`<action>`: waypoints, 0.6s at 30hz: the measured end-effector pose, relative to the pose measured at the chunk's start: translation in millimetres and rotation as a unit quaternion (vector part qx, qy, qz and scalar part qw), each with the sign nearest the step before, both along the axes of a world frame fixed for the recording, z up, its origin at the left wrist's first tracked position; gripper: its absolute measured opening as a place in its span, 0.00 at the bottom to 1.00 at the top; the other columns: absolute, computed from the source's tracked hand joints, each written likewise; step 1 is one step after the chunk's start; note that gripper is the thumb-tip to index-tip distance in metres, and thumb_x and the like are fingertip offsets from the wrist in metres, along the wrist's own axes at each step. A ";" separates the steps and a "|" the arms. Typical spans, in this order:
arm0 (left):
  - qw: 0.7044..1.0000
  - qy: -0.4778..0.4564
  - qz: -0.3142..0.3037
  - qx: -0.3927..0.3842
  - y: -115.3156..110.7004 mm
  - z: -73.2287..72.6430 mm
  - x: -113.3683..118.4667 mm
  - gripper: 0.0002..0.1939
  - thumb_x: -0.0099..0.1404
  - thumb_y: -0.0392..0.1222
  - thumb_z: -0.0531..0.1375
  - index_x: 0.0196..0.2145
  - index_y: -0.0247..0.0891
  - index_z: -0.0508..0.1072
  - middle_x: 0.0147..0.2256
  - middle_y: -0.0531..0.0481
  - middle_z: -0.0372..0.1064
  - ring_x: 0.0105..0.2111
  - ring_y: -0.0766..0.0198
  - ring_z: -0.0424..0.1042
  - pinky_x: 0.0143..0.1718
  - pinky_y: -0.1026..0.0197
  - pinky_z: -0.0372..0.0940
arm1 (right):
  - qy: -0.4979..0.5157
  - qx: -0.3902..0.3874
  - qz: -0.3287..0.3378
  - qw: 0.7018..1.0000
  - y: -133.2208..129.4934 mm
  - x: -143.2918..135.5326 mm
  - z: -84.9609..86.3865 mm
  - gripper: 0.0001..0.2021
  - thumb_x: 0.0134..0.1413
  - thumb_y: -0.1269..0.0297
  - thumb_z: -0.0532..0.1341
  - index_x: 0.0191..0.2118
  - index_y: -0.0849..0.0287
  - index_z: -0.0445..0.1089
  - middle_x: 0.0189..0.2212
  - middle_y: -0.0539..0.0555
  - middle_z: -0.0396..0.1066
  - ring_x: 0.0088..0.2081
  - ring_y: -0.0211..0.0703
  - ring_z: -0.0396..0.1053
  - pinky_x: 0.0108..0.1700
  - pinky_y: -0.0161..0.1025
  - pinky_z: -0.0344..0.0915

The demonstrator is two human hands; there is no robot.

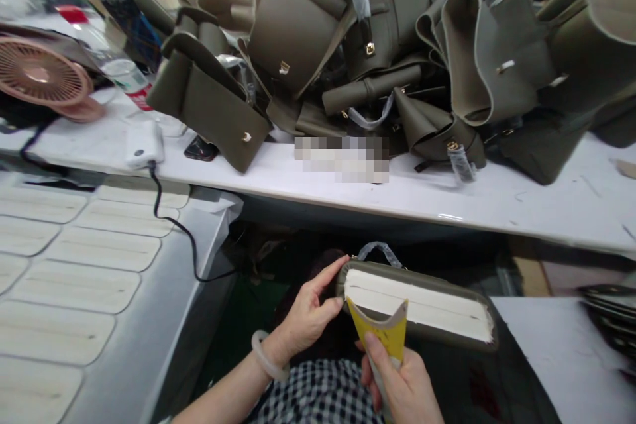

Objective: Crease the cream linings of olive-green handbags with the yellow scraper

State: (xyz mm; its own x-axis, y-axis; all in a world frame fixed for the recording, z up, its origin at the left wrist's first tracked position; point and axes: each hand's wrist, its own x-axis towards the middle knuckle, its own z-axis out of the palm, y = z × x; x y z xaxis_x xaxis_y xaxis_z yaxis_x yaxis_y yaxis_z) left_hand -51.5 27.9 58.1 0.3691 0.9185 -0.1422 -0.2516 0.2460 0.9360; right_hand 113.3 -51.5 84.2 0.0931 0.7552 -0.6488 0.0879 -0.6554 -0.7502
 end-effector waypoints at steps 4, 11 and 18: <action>0.999 0.023 0.026 0.002 -8.0 0.9 9.4 0.30 0.68 0.39 0.56 0.66 0.45 0.59 0.66 0.48 0.56 0.66 0.52 0.54 0.68 0.47 0.47 | -0.003 -0.009 0.000 1.000 2.7 -1.8 2.3 0.33 0.49 0.30 0.58 0.20 0.61 0.68 0.12 0.50 0.60 0.14 0.34 0.54 0.19 0.34 0.50; 0.996 0.073 0.053 0.016 -21.2 -3.2 16.0 0.27 0.73 0.43 0.51 0.68 0.50 0.53 0.69 0.53 0.48 0.68 0.58 0.47 0.70 0.52 0.42 | 0.017 -0.017 -0.029 0.999 2.4 7.5 -4.8 0.33 0.48 0.30 0.59 0.17 0.59 0.69 0.12 0.51 0.60 0.15 0.35 0.57 0.20 0.35 0.56; 0.996 0.089 0.024 -0.001 -19.8 -4.6 7.7 0.30 0.71 0.44 0.53 0.68 0.47 0.52 0.70 0.52 0.46 0.69 0.56 0.45 0.70 0.50 0.40 | 0.028 -0.039 -0.023 0.999 7.2 15.0 -9.0 0.33 0.48 0.31 0.60 0.30 0.63 0.77 0.17 0.54 0.67 0.16 0.37 0.59 0.20 0.36 0.56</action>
State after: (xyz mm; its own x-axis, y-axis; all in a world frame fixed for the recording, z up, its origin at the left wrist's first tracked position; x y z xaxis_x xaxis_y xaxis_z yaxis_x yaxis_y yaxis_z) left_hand -43.8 8.0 53.5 0.2939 0.9342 -0.2022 -0.0941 0.2388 0.9665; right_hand 128.3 -44.4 75.2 0.0879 0.6976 -0.7111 0.0163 -0.7148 -0.6991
